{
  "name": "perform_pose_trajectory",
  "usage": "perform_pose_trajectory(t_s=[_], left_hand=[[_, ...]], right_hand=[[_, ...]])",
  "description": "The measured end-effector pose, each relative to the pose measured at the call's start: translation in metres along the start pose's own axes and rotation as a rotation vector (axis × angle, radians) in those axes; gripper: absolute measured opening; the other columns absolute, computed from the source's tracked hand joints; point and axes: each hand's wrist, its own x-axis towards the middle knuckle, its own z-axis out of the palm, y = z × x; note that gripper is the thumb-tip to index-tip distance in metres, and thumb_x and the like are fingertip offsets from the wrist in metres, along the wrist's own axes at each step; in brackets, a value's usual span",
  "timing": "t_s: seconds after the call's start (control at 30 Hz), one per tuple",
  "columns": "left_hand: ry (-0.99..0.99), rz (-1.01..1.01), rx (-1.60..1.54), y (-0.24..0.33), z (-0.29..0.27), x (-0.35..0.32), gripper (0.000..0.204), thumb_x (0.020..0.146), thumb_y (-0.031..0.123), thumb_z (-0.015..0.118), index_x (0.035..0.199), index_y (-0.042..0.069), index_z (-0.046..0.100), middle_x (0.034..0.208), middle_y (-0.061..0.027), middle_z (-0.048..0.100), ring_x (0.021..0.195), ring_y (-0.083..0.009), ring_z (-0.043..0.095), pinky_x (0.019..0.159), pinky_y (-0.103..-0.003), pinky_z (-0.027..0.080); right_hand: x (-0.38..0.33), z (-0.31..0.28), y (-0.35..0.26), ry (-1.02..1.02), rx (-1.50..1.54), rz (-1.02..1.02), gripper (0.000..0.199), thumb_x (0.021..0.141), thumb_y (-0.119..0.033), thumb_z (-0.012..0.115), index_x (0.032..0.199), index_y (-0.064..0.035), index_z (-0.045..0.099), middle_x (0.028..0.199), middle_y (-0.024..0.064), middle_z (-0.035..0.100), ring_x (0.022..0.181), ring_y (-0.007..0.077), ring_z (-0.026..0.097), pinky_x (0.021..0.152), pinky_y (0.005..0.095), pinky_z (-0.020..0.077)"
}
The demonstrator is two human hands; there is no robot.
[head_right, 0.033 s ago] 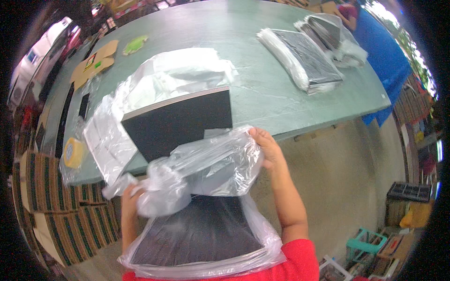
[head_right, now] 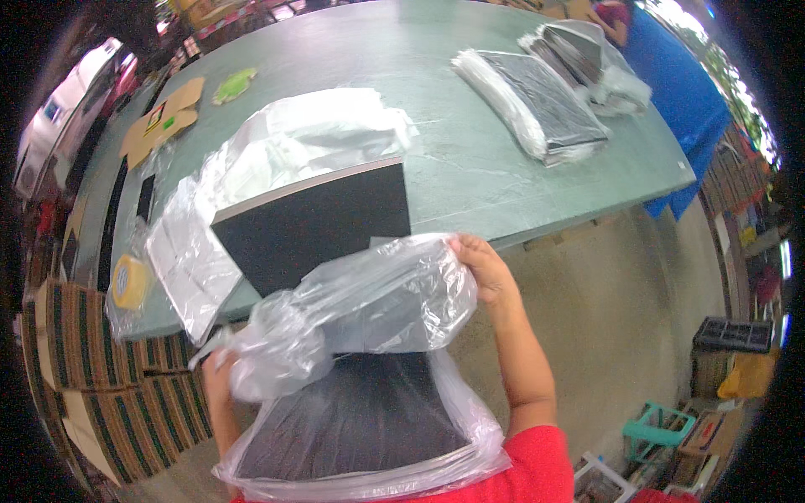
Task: The person places black rectangular boards into plastic sleeves by hand, smoothing the plastic over the boards and stacking the sleeved items.
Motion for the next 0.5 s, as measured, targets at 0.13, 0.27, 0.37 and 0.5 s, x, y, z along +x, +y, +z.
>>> perform_pose_trajectory(t_s=[0.13, 0.27, 0.37, 0.5], left_hand=[[0.528, 0.267, -0.094, 0.022, -0.094, -0.021, 0.010, 0.076, 0.006, 0.052, 0.083, 0.000, 0.054, 0.081, -0.0066, 0.054, 0.071, -0.0137, 0.050, 0.066, -0.026, 0.043], [0.239, 0.398, 0.077, 0.109, -0.002, 0.000, 0.013, 0.072, 0.007, 0.055, 0.084, 0.001, 0.054, 0.075, -0.0066, 0.052, 0.066, -0.0148, 0.051, 0.062, -0.027, 0.044], [-0.391, 0.617, 0.100, 0.156, 0.091, 0.003, 0.014, 0.076, 0.016, 0.058, 0.073, 0.003, 0.055, 0.067, -0.0044, 0.053, 0.057, -0.0114, 0.048, 0.053, -0.026, 0.041], [-0.528, 0.452, 0.135, 0.162, 0.115, 0.001, 0.025, 0.076, 0.023, 0.060, 0.067, 0.001, 0.052, 0.059, -0.0026, 0.050, 0.060, -0.0080, 0.041, 0.054, -0.026, 0.038]], right_hand=[[-0.005, -0.004, -0.001, -0.066, -0.182, 0.119, 0.021, 0.072, -0.011, 0.064, 0.087, 0.0010, 0.057, 0.078, 0.0081, 0.061, 0.066, 0.0132, 0.059, 0.059, 0.0249, 0.0490], [0.017, 0.062, 0.027, -0.271, -0.338, 0.161, 0.011, 0.074, -0.011, 0.062, 0.079, -0.0015, 0.058, 0.069, 0.0036, 0.058, 0.059, 0.0085, 0.053, 0.050, 0.0195, 0.0418], [0.033, 0.097, 0.063, -0.462, -0.307, 0.184, 0.011, 0.075, -0.012, 0.061, 0.079, -0.0022, 0.058, 0.070, 0.0024, 0.057, 0.061, 0.0078, 0.052, 0.051, 0.0190, 0.0408], [0.033, 0.105, 0.060, -0.401, 0.018, 0.185, 0.016, 0.078, -0.017, 0.057, 0.084, -0.0021, 0.055, 0.080, 0.0038, 0.058, 0.069, 0.0109, 0.055, 0.062, 0.0242, 0.0448]])
